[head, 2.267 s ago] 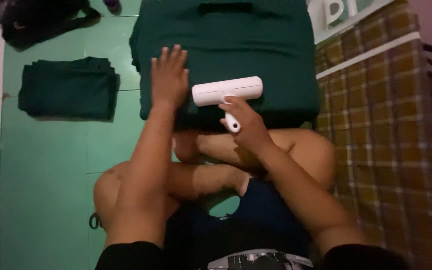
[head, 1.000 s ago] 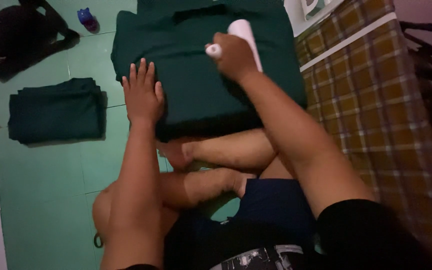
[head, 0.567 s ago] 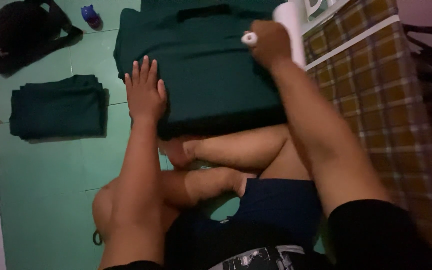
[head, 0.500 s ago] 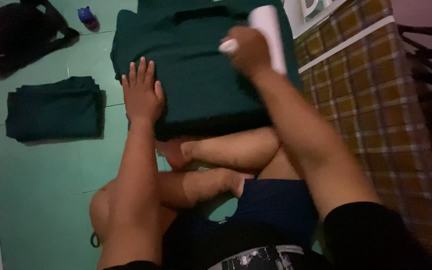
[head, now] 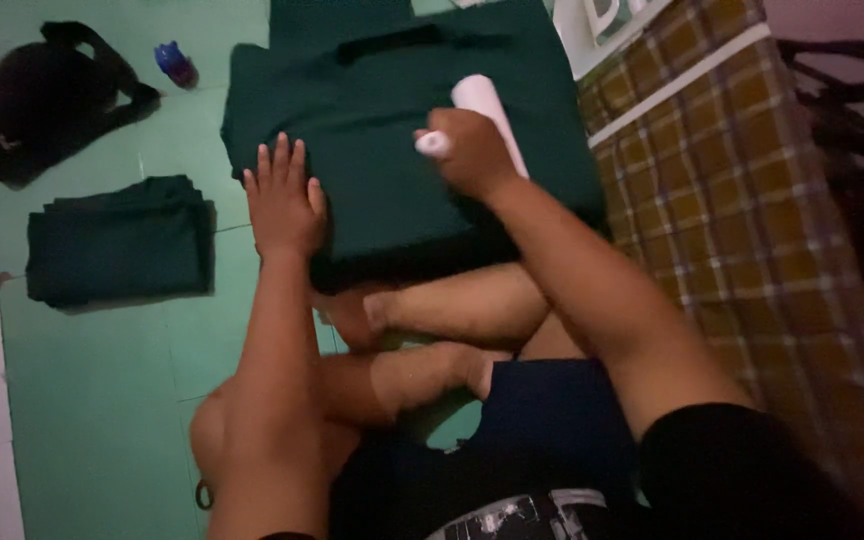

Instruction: The person uses a white lint roller to remove lint from a green shirt while sitting on the floor. They roll the tool over the fabric, stop to adjust the roller by hand, and then continue rolling across the surface of the garment.

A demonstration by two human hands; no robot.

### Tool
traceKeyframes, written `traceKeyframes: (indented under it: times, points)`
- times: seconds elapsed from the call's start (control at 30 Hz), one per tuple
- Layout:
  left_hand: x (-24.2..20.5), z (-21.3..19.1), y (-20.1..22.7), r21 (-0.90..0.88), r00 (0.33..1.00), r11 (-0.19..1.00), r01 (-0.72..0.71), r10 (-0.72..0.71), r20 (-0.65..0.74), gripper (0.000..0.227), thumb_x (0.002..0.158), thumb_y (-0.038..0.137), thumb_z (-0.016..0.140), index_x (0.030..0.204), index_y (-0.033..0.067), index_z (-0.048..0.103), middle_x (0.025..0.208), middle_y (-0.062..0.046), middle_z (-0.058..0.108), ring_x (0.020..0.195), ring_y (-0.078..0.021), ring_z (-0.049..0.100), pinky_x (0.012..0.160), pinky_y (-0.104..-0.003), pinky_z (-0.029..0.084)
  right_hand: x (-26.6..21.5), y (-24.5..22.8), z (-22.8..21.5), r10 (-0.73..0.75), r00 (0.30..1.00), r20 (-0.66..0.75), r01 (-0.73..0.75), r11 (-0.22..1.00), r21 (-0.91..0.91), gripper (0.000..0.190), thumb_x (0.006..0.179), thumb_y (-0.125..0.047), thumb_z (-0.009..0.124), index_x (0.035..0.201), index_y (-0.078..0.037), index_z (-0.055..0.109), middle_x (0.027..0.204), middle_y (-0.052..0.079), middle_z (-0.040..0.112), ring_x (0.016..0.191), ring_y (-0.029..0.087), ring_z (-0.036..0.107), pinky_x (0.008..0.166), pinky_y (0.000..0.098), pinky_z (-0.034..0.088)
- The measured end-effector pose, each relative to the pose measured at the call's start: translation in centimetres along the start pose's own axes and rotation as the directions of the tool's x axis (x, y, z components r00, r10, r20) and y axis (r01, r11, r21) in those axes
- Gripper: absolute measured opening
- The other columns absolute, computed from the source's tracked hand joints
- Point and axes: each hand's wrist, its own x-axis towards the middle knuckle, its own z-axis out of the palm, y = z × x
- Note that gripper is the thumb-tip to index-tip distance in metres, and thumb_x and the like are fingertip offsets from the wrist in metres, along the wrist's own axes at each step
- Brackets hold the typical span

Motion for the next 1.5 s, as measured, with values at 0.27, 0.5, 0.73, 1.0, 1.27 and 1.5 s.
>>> traceKeyframes:
  times: [0.27, 0.5, 0.73, 1.0, 1.27, 1.5]
  points:
    - [-0.1, 1.9, -1.0, 0.044, 0.983, 0.996, -0.076, 0.082, -0.164, 0.056, 0.105, 0.033, 0.05, 0.159, 0.0184, 0.047, 0.167, -0.007, 0.036, 0.152, -0.0354, 0.031, 0.119, -0.063, 0.027, -1.7, 8.3, -1.8, 0.01, 0.999, 0.047, 0.004, 0.954, -0.299, 0.037, 0.113, -0.043, 0.058, 0.09, -0.014, 0.054, 0.073, 0.006, 0.054, 0.072, 0.036, 0.063, 0.071, 0.0452, 0.05]
    - [0.9, 3.3, -2.3, 0.103, 0.942, 0.977, -0.188, 0.209, -0.262, 0.061, 0.1, 0.033, 0.057, 0.158, 0.0141, 0.049, 0.162, -0.013, 0.043, 0.146, -0.0402, 0.039, 0.112, -0.066, 0.037, 2.7, -6.4, 11.5, -0.253, 0.948, -0.191, 0.259, 0.966, 0.006, 0.029, 0.102, -0.036, 0.055, 0.078, -0.018, 0.053, 0.071, 0.004, 0.051, 0.067, 0.03, 0.058, 0.066, 0.0443, 0.049]
    - [-0.1, 0.0, -0.7, 0.134, 0.994, 0.985, -0.106, 0.102, 0.037, 0.069, 0.104, 0.018, 0.051, 0.168, 0.0209, 0.023, 0.174, -0.005, 0.016, 0.157, -0.0347, 0.017, 0.123, -0.063, 0.026, 2.3, -11.6, 14.5, -0.056, 0.998, 0.004, 0.056, 0.998, 0.007, 0.014, 0.078, -0.027, 0.066, 0.088, -0.021, 0.056, 0.076, 0.002, 0.06, 0.072, 0.031, 0.066, 0.069, 0.047, 0.051]
    - [0.3, 1.8, -1.6, -0.008, 0.992, 0.994, -0.107, 0.106, -0.071, 0.06, 0.106, 0.027, 0.048, 0.164, 0.0168, 0.036, 0.17, -0.008, 0.025, 0.155, -0.0379, 0.021, 0.121, -0.067, 0.021, 0.9, -4.7, 8.1, -0.114, 0.993, -0.042, 0.108, 0.986, -0.124, 0.021, 0.096, -0.032, 0.058, 0.081, -0.016, 0.056, 0.068, 0.007, 0.058, 0.064, 0.032, 0.064, 0.063, 0.0466, 0.05]
    - [0.1, -1.2, 0.1, -0.046, 0.998, 0.997, -0.057, 0.057, 0.001, 0.059, 0.106, 0.027, 0.043, 0.164, 0.0158, 0.035, 0.171, -0.007, 0.023, 0.156, -0.036, 0.017, 0.123, -0.062, 0.015, -2.4, 4.4, 0.6, 0.005, 0.995, 0.1, 0.019, 0.97, -0.244, 0.024, 0.104, -0.028, 0.064, 0.086, -0.013, 0.061, 0.077, 0.01, 0.064, 0.07, 0.037, 0.065, 0.063, 0.0486, 0.047]
    - [-0.1, -2.1, 1.0, -0.022, 0.997, 0.999, -0.044, 0.045, 0.062, 0.059, 0.109, 0.027, 0.037, 0.166, 0.0151, 0.026, 0.172, -0.009, 0.018, 0.158, -0.0326, 0.011, 0.125, -0.056, 0.011, -3.9, 7.3, -2.9, 0.039, 0.999, 0.009, -0.032, 0.917, -0.398, 0.027, 0.104, -0.027, 0.071, 0.086, -0.012, 0.06, 0.078, 0.013, 0.065, 0.069, 0.038, 0.063, 0.062, 0.0493, 0.044]
